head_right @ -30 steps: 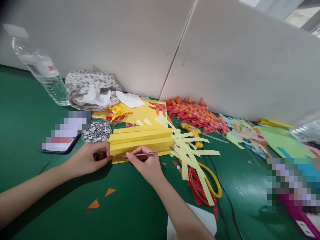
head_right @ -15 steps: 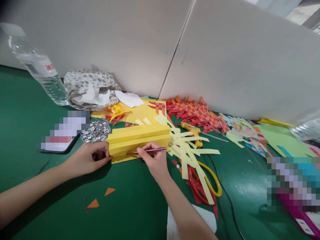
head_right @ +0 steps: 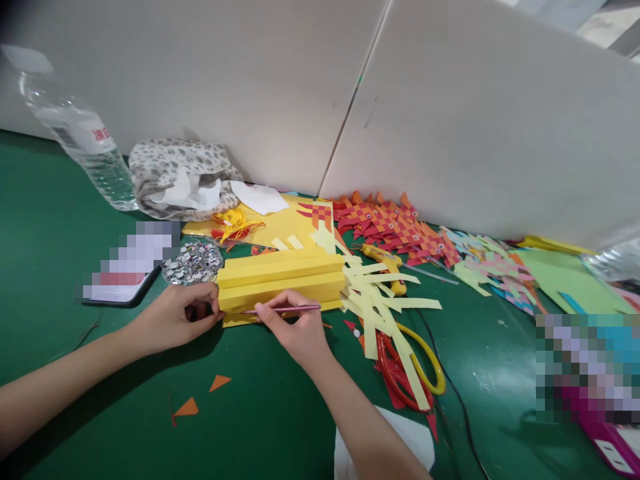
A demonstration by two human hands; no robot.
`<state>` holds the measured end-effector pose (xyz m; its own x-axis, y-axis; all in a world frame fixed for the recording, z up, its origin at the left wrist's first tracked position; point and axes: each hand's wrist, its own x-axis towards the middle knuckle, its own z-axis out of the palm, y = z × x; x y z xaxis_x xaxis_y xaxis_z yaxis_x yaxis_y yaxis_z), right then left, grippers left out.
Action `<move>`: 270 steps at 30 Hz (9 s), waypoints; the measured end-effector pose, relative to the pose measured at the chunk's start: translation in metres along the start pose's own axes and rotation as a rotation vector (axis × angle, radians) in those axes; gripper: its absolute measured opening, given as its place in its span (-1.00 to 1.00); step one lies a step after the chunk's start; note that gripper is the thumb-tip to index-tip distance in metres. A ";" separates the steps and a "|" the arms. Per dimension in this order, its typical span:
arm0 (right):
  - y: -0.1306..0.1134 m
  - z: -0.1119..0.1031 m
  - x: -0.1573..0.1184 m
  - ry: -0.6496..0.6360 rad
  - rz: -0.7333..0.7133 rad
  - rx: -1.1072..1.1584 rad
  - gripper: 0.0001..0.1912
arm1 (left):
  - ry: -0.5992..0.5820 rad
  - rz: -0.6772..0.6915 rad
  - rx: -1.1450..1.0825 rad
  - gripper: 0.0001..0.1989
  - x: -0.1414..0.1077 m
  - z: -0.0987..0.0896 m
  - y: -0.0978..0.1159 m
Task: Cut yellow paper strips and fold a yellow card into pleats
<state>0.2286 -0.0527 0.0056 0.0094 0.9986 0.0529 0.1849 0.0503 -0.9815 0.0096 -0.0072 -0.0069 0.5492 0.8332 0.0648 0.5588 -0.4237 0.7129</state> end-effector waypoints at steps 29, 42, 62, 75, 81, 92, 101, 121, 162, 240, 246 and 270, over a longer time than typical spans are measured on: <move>0.003 0.003 0.001 -0.038 0.058 -0.002 -0.79 | -0.003 -0.013 0.012 -0.95 0.001 0.000 0.001; -0.002 0.002 0.001 -0.066 0.054 -0.033 -0.81 | 0.015 -0.015 -0.003 -0.96 0.002 0.002 0.000; 0.002 0.000 0.002 -0.007 0.065 0.000 -0.79 | -0.003 -0.066 0.047 -0.86 0.001 0.004 -0.007; 0.008 -0.009 0.003 0.049 0.077 0.081 -0.78 | -0.014 -0.079 0.070 -0.87 0.003 0.002 -0.006; 0.010 -0.017 0.005 0.100 0.062 0.105 -0.78 | -0.023 -0.075 0.072 -0.87 0.002 0.001 -0.005; -0.002 -0.002 0.002 -0.021 0.051 -0.067 -0.82 | -0.014 -0.077 0.058 -0.84 0.003 0.003 -0.005; 0.001 -0.016 0.005 0.038 0.036 -0.089 -0.79 | -0.015 -0.078 0.059 -0.83 0.003 0.004 -0.004; 0.004 -0.022 0.016 0.062 0.073 0.074 -0.75 | 0.114 -0.207 0.096 -0.72 0.008 -0.001 -0.005; 0.013 -0.035 0.021 0.075 0.123 0.034 -0.74 | 0.096 -0.145 0.116 -0.71 0.011 0.002 -0.014; 0.004 -0.029 0.016 0.178 0.158 0.207 -0.72 | 0.277 0.423 0.438 -0.88 0.007 0.009 -0.008; 0.007 -0.031 0.016 0.176 0.175 0.178 -0.72 | 0.251 0.430 0.436 -0.84 0.005 0.008 -0.012; 0.002 -0.024 0.009 0.134 0.010 0.071 -0.76 | 0.109 0.661 0.454 -0.71 0.005 0.004 0.000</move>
<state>0.2527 -0.0436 0.0082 0.1430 0.9878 0.0625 0.1145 0.0462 -0.9924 0.0141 -0.0045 -0.0093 0.8038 0.3797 0.4580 0.3499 -0.9243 0.1522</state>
